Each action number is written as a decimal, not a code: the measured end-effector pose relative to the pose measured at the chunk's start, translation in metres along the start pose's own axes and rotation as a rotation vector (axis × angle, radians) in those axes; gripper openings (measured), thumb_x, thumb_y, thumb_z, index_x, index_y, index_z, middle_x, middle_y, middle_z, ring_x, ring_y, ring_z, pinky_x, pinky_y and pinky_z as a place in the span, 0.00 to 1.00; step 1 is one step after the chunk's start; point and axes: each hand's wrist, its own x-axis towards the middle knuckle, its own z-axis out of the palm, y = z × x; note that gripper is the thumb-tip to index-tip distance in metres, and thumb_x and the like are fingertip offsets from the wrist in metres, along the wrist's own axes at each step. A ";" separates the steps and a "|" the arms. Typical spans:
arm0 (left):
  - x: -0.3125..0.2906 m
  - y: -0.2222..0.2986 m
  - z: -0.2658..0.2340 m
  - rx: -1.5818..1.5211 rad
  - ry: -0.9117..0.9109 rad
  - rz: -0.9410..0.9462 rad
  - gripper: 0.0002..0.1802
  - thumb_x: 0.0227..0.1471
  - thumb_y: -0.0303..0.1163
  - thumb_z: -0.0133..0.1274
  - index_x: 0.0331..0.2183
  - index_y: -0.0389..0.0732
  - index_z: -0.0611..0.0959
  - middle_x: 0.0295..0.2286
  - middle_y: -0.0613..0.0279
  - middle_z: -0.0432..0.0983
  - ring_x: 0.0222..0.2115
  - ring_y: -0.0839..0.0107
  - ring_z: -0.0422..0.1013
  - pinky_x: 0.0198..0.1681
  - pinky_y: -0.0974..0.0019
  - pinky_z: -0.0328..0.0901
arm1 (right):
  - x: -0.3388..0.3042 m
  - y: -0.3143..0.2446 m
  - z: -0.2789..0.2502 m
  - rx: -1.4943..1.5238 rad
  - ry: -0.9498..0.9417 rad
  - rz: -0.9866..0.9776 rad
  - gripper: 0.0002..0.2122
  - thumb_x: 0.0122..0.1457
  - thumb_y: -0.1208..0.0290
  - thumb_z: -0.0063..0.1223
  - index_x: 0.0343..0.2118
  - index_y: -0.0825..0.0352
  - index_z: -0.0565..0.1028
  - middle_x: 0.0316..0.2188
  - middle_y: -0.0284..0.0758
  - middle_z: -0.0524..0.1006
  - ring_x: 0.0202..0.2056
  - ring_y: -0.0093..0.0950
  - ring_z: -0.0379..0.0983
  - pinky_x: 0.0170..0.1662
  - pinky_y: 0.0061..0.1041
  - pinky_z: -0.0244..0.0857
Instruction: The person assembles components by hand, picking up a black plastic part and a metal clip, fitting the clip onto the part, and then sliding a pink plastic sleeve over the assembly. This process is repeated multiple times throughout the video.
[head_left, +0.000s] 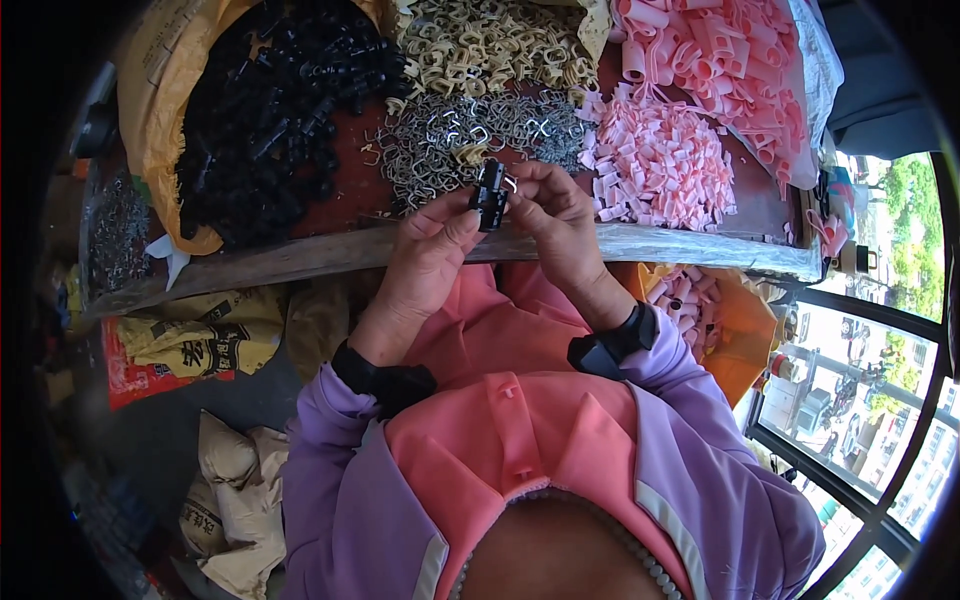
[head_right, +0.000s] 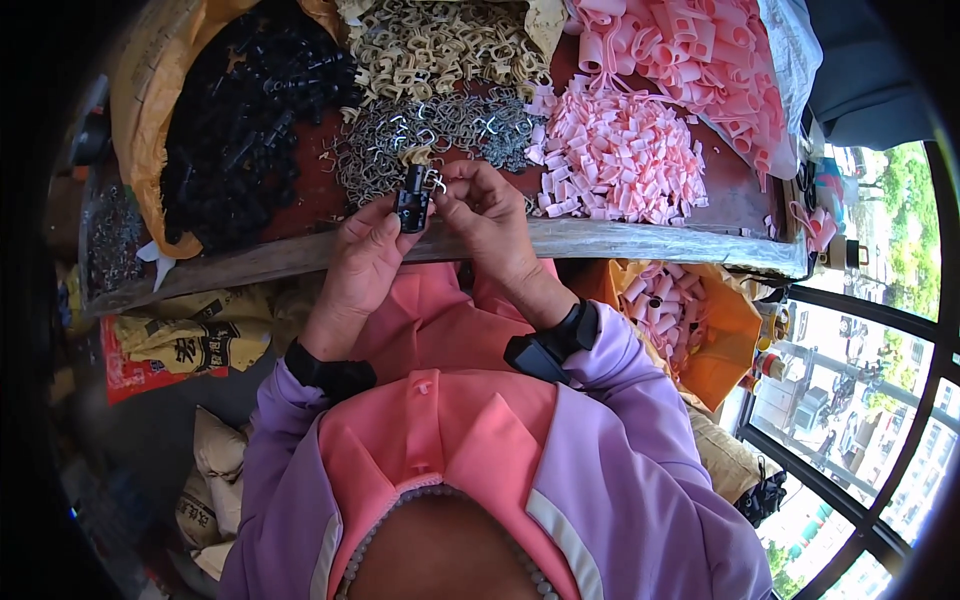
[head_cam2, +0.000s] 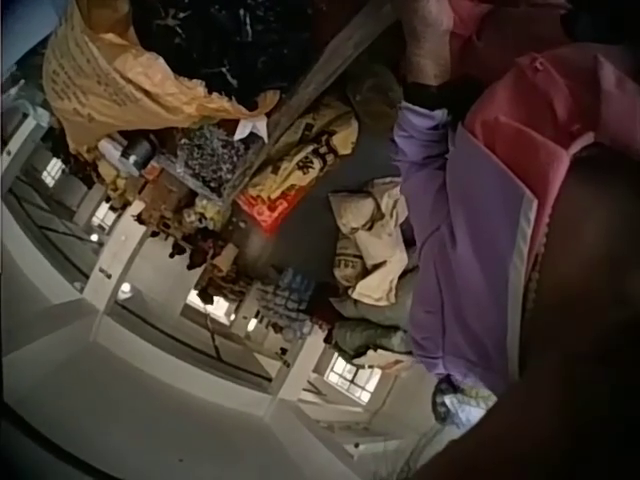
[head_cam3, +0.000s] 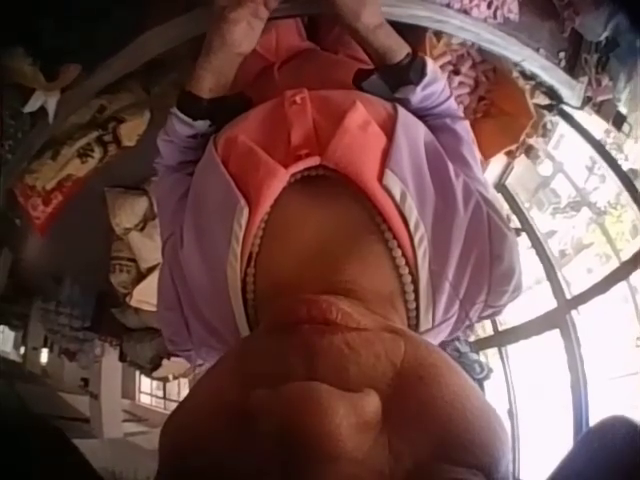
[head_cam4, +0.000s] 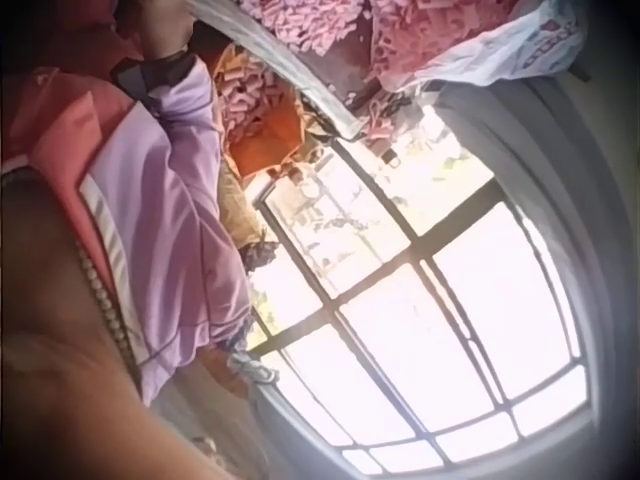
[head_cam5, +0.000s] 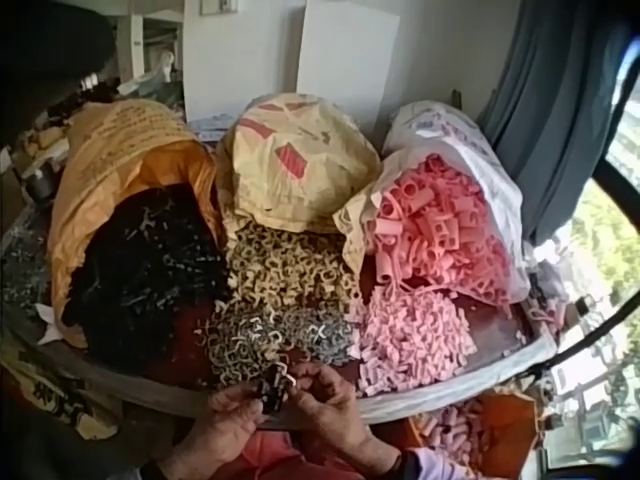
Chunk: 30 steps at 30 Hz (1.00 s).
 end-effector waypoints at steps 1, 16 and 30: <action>-0.001 0.000 0.000 0.001 -0.003 0.002 0.14 0.45 0.27 0.46 0.37 0.34 0.71 0.35 0.54 0.69 0.39 0.67 0.65 0.45 0.66 0.58 | -0.001 -0.001 0.001 -0.017 -0.014 -0.023 0.10 0.48 0.79 0.47 0.35 0.70 0.65 0.22 0.26 0.69 0.23 0.11 0.62 0.25 0.09 0.56; 0.003 -0.001 -0.003 -0.049 -0.034 0.004 0.13 0.44 0.26 0.47 0.37 0.38 0.72 0.33 0.59 0.70 0.35 0.70 0.67 0.41 0.67 0.61 | 0.000 -0.007 -0.014 -0.189 -0.178 0.078 0.06 0.53 0.71 0.43 0.30 0.68 0.66 0.19 0.27 0.69 0.18 0.13 0.61 0.23 0.11 0.56; -0.005 0.001 0.003 -0.038 0.058 -0.204 0.13 0.45 0.26 0.47 0.37 0.36 0.71 0.31 0.59 0.71 0.30 0.72 0.70 0.32 0.75 0.66 | -0.007 -0.019 -0.014 -0.432 -0.200 -0.296 0.03 0.49 0.76 0.47 0.24 0.69 0.69 0.21 0.28 0.67 0.22 0.16 0.63 0.24 0.14 0.56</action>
